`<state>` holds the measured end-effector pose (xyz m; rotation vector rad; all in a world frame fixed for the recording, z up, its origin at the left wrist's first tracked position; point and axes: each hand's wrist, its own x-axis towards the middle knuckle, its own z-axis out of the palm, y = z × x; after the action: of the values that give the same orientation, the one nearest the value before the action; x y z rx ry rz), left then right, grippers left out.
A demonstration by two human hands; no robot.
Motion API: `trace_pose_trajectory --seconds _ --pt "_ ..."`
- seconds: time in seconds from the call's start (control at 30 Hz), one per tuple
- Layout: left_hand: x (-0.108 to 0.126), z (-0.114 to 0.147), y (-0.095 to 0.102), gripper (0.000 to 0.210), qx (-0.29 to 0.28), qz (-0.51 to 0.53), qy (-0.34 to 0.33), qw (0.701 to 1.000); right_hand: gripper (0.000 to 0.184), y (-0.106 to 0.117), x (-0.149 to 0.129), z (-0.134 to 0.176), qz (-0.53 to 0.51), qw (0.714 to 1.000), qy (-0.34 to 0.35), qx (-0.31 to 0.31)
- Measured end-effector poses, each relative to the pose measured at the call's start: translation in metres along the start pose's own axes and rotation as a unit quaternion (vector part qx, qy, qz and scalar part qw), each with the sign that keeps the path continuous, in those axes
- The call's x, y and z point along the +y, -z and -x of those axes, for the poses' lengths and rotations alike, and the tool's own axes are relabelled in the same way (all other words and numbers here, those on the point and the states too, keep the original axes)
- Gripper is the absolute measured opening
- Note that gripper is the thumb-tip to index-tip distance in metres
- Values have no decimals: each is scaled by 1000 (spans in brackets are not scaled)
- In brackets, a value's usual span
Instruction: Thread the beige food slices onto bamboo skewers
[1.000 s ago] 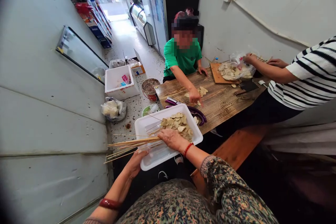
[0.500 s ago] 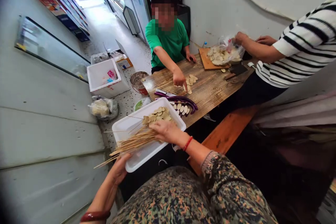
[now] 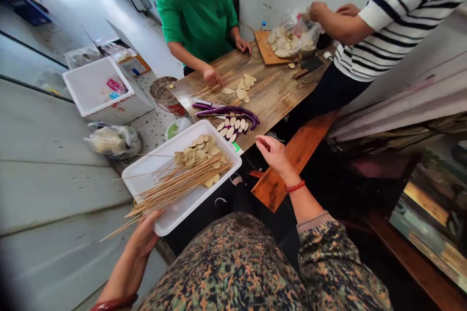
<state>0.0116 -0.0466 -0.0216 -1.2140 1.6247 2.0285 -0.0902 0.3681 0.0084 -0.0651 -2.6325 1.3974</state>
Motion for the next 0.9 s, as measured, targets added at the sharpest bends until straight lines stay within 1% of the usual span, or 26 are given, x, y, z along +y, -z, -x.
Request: trace_pose_trajectory --seconds 0.1,0.2,0.3,0.4,0.5,0.6,0.67,0.7,0.77,0.83,0.9 --pt "-23 8 22 52 14 12 10 1000 31 -10 22 36 20 999 -40 -12" --pt "-51 24 45 61 25 33 14 999 30 -22 33 61 38 996 -60 -49" --pt "-80 52 65 65 53 70 28 996 29 -39 29 73 42 993 -43 -105" --pt "-112 89 73 67 89 119 23 989 31 -55 18 73 27 985 10 -171" --pt "-144 128 62 68 128 174 1 976 31 -65 5 68 1 970 78 -230" --pt "-176 168 38 68 167 233 -22 958 30 -66 -15 70 -28 950 137 -279" --pt "-196 195 19 66 183 262 -33 947 29 -63 -38 81 -45 925 190 -325" --pt "-205 208 10 65 192 273 -35 942 28 -62 -52 90 -49 908 224 -351" --pt "-221 236 -9 61 204 293 -39 933 29 -64 -83 112 -43 858 315 -404" --pt "-233 261 -25 56 216 316 -49 923 32 -72 -114 139 -30 798 405 -445" --pt "-245 284 -37 49 228 338 -60 911 35 -87 -140 171 -24 742 471 -476"
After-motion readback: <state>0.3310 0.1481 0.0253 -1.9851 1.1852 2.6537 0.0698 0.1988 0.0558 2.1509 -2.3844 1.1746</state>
